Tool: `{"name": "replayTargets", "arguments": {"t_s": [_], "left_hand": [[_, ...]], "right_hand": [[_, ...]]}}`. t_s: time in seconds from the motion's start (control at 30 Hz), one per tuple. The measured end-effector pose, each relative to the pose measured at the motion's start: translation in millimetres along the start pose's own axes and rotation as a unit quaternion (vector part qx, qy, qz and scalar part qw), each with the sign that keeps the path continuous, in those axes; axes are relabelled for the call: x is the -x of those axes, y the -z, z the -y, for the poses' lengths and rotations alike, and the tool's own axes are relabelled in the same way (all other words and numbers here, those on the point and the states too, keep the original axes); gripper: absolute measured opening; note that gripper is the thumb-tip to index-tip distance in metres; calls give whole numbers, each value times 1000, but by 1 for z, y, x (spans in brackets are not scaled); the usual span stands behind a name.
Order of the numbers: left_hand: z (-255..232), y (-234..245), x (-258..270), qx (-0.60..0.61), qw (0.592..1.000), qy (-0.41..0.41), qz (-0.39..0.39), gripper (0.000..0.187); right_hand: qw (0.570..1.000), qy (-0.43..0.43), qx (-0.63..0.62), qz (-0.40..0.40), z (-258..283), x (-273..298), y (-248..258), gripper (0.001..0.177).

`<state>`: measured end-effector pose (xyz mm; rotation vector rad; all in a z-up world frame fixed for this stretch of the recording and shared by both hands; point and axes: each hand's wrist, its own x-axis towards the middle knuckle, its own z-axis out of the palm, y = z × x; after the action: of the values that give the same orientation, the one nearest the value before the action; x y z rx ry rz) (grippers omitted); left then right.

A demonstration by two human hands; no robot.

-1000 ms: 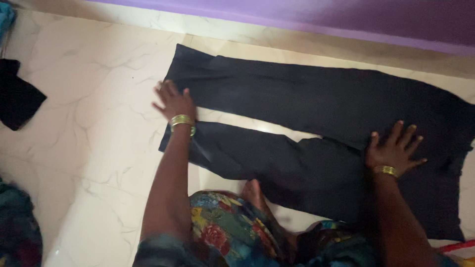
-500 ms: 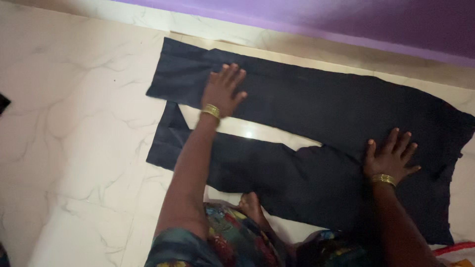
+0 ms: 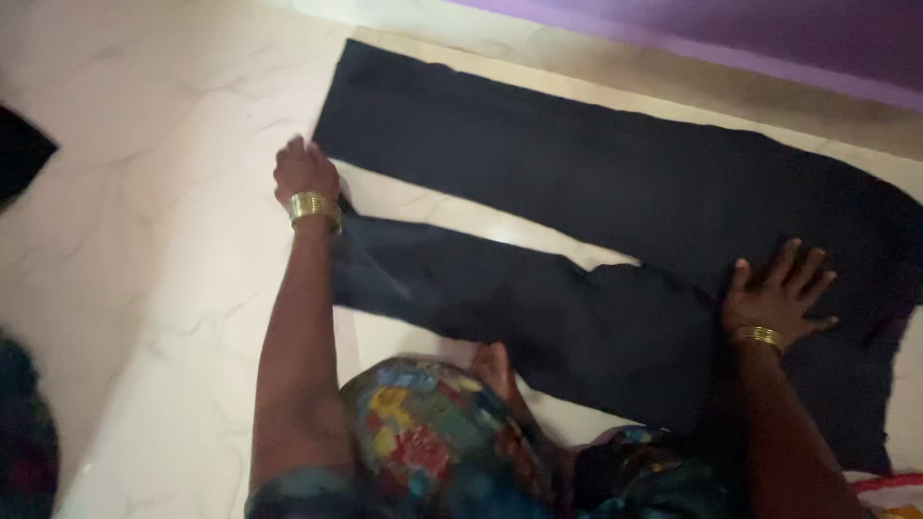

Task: The person folds a pair of dark grey trousers on a tiled floor. They smooth the fabric, fold the legs together, and then fold the garment into a compact rectangle before placing it aside.

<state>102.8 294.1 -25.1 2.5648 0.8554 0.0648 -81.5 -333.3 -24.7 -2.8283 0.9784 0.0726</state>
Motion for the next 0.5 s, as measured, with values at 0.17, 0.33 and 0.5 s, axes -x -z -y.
{"name": "replayTargets", "arguments": {"t_s": [0.17, 0.33, 0.5], "left_hand": [[54, 11, 100, -69, 991, -6, -110, 54], [85, -7, 116, -111, 985, -31, -127, 39], [103, 9, 58, -150, 959, -113, -214, 33]], "right_hand": [[1000, -5, 2, -29, -3, -4, -10, 85], [1000, 7, -5, -16, -4, -4, -9, 85], [1000, -15, 4, -23, 3, -3, -5, 85]]}}
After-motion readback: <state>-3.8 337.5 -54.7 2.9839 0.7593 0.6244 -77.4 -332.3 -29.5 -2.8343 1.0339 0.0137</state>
